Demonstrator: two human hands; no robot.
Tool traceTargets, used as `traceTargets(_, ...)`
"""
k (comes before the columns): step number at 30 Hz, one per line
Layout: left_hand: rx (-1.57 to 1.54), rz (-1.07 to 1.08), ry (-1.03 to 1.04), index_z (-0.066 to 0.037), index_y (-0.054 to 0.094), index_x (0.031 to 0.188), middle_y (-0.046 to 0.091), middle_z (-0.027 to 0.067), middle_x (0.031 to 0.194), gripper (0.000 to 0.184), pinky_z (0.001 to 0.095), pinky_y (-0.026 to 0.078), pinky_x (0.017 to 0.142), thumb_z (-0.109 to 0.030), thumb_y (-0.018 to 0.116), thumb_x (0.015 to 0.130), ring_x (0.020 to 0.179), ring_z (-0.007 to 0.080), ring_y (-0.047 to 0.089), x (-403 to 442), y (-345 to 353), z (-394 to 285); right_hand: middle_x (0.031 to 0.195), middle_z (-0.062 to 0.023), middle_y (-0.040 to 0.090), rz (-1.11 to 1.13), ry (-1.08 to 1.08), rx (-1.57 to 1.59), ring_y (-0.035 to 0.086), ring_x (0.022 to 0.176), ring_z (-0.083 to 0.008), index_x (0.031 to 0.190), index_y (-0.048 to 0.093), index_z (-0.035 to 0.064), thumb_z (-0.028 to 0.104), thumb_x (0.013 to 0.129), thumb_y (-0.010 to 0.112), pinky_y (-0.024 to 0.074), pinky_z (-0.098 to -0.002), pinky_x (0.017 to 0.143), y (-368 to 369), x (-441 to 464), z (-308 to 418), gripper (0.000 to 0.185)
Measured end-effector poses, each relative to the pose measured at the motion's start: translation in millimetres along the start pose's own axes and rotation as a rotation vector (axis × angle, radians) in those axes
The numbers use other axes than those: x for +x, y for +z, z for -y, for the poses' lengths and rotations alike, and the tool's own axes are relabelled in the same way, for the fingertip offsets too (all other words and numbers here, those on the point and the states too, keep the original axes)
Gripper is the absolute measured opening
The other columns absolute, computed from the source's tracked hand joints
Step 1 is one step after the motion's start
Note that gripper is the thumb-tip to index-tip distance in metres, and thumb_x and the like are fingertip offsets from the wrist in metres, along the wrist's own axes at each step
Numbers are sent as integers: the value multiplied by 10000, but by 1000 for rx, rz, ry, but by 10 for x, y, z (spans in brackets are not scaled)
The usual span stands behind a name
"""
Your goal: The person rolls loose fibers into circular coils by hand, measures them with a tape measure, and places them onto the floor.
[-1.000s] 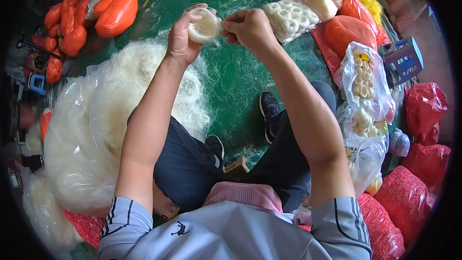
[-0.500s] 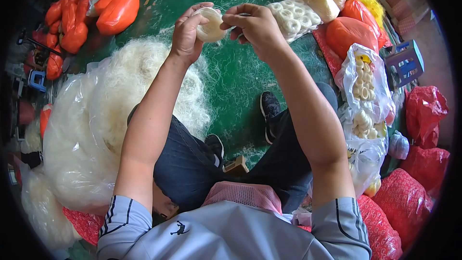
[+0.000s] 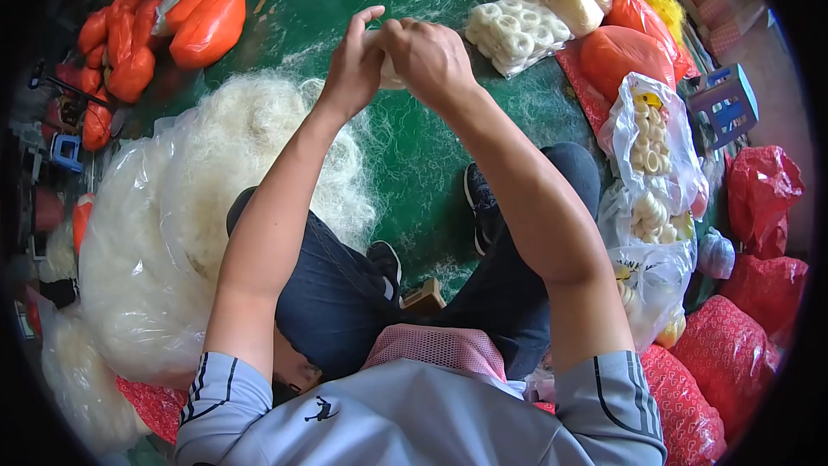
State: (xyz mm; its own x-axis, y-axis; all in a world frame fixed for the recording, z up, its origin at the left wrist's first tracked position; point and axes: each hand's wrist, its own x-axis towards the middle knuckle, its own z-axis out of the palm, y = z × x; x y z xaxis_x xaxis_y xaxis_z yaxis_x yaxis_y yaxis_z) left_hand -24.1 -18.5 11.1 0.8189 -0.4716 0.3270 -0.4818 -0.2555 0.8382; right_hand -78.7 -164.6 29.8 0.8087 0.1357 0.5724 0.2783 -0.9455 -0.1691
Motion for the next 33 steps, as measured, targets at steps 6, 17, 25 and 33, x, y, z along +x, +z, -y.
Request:
traceTargets(6, 329, 112, 6, 11, 665, 1131, 710, 302, 1023, 254, 535, 560, 853, -91, 531, 941, 979, 476, 696, 54, -138, 62, 1067, -99, 714, 0, -164, -21, 694, 985, -288, 1061, 670, 81, 128, 858, 626, 526, -418, 847, -24, -9, 76, 213)
traceTargets(17, 598, 78, 233, 90, 578, 1006, 691, 347, 853, 166, 532, 586, 731, -20, 512, 901, 850, 483, 715, -24, -119, -48, 729, -173, 710, 103, -30, -53, 724, 672, -355, 947, 612, 30, 161, 929, 566, 567, -458, 634, 189, 0, -90, 139)
traceTargets(25, 592, 151, 20, 43, 659, 1038, 715, 312, 911, 230, 527, 585, 773, -128, 598, 897, 887, 457, 724, -118, -77, -53, 733, -132, 719, 271, -135, -256, 734, 667, -293, 810, 659, 44, 137, 868, 642, 560, -431, 605, 103, -96, 131, 110)
traceTargets(33, 558, 337, -183, 11, 692, 1064, 696, 320, 1032, 259, 525, 528, 893, -156, 535, 945, 1048, 477, 669, -27, -146, -68, 786, -162, 735, 353, 42, -7, 747, 768, -350, 876, 693, 37, 103, 856, 649, 582, -458, 661, 253, -117, -88, 82)
